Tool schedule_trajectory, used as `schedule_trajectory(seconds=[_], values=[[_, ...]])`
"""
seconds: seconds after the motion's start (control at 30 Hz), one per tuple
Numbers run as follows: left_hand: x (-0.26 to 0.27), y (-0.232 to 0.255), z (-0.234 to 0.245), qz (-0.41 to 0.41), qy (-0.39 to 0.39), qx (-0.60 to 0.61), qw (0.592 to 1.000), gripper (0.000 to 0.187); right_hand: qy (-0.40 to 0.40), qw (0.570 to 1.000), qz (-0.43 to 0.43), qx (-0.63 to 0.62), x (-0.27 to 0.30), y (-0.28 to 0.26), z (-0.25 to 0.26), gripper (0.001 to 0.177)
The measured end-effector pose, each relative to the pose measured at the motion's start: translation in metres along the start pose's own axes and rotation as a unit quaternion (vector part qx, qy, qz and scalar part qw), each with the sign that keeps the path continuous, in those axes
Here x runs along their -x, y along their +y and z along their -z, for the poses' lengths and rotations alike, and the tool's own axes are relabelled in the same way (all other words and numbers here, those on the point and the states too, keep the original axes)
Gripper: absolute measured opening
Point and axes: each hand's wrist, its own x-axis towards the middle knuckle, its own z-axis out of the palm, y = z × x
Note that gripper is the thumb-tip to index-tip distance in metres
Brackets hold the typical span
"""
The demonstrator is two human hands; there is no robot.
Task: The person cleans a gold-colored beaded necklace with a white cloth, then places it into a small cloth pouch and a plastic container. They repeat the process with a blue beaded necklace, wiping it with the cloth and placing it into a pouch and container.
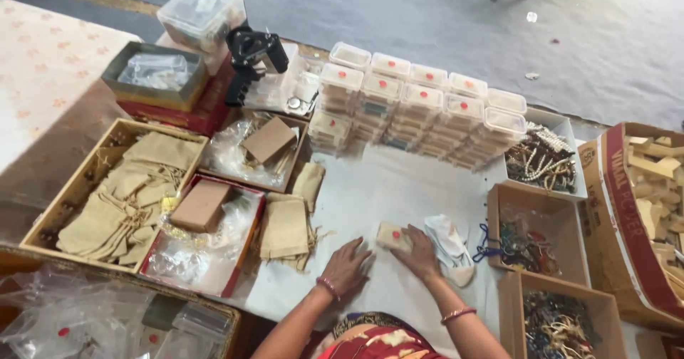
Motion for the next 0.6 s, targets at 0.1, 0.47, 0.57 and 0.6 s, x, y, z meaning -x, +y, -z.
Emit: schedule_trajectory(seconds=[0.1,0.47,0.57,0.6], values=[[0.021,-0.016,0.002,0.01,-0.001,0.017,1.0,0.054,0.011,0.999,0.006,-0.052,-0.052,-0.02,0.011,0.07],[0.021,-0.022,0.012,0.001,0.059,0.074,0.995,0.034,0.003,0.99,0.139,0.036,-0.263,-0.158,-0.004,0.07],[0.02,-0.032,0.006,0.0,0.057,0.092,0.994,0.031,0.023,0.993,0.114,0.028,-0.303,-0.176,-0.02,0.069],[0.019,-0.035,0.002,0.001,0.054,0.109,0.993,0.03,0.03,0.996,0.084,0.027,-0.314,-0.179,-0.026,0.068]])
